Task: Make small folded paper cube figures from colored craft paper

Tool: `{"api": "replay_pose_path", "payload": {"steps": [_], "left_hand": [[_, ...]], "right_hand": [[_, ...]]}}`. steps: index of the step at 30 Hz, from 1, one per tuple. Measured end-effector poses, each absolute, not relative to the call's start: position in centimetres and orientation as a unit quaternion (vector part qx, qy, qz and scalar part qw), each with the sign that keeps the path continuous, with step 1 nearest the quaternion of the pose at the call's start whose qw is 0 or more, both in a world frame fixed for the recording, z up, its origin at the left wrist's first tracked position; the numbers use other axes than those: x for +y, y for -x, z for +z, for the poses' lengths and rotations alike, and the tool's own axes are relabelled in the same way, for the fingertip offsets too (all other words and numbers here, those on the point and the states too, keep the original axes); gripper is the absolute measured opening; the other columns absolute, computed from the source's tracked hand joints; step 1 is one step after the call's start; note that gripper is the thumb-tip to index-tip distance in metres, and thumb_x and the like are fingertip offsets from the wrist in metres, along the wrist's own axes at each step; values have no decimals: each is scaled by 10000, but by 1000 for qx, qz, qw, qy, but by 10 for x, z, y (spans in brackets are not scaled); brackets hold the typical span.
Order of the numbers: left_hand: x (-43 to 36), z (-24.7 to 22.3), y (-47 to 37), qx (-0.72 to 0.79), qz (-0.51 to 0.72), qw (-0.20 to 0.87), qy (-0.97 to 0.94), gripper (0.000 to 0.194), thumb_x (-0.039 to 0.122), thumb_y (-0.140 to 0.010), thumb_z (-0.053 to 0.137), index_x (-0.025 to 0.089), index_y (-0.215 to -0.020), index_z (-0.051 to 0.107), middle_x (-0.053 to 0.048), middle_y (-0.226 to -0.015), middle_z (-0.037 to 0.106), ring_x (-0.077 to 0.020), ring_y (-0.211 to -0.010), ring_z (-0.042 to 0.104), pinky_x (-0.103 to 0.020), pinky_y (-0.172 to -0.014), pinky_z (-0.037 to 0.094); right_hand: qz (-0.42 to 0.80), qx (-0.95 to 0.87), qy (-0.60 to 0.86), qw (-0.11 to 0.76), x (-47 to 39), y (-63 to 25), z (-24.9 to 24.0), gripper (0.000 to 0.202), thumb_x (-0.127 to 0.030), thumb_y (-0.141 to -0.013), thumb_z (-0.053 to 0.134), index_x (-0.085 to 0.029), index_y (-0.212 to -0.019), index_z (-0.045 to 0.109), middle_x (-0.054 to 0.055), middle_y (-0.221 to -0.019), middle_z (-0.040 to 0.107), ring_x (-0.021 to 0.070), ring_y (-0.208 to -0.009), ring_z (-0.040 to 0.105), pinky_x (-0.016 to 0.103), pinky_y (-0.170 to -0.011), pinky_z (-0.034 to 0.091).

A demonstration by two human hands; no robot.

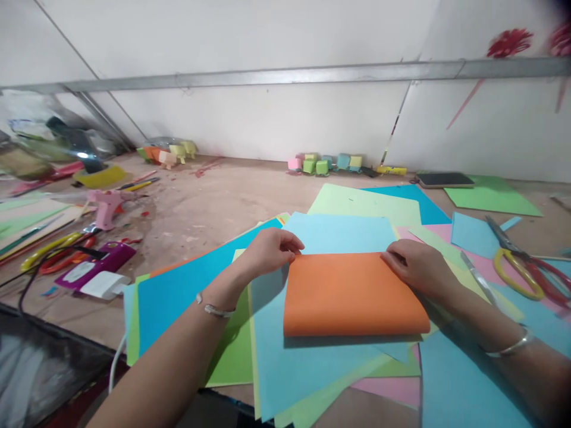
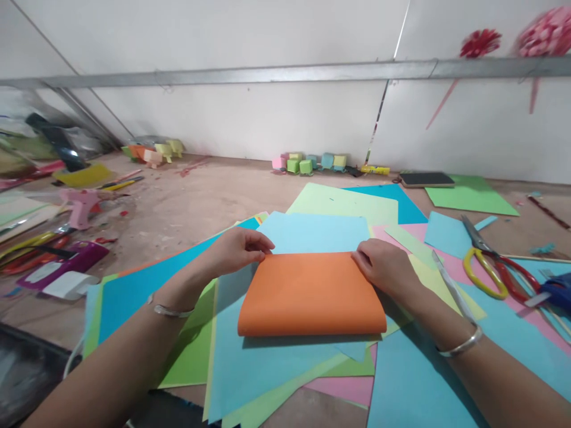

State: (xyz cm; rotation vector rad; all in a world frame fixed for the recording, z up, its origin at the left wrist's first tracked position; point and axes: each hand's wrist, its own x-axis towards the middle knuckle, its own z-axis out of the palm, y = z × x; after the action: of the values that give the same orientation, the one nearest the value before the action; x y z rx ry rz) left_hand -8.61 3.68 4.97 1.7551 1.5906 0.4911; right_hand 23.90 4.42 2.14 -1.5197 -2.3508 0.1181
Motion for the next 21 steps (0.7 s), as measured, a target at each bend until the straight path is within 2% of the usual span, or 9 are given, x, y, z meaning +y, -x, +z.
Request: {"api": "replay_pose_path", "payload": {"steps": [6, 21], "left_hand": [[35, 53, 79, 614, 156, 300, -713, 268, 27, -664, 550, 171, -802, 729, -5, -764, 751, -144, -700, 675, -229, -642, 512], [36, 52, 83, 607, 161, 328, -706, 309, -5, -641, 525, 166, -795, 731, -25, -807, 760, -168, -771, 702, -253, -700, 531]], "right_hand": [[-9, -840, 521, 154, 45, -240, 16, 285, -337, -901, 450, -214, -652, 513, 42, -685, 615, 178, -638, 552, 277, -545, 331], [32, -835, 521, 173, 47, -240, 15, 298, -378, -888, 453, -224, -646, 533, 53, -670, 624, 198, -618, 556, 296, -532, 345]]}}
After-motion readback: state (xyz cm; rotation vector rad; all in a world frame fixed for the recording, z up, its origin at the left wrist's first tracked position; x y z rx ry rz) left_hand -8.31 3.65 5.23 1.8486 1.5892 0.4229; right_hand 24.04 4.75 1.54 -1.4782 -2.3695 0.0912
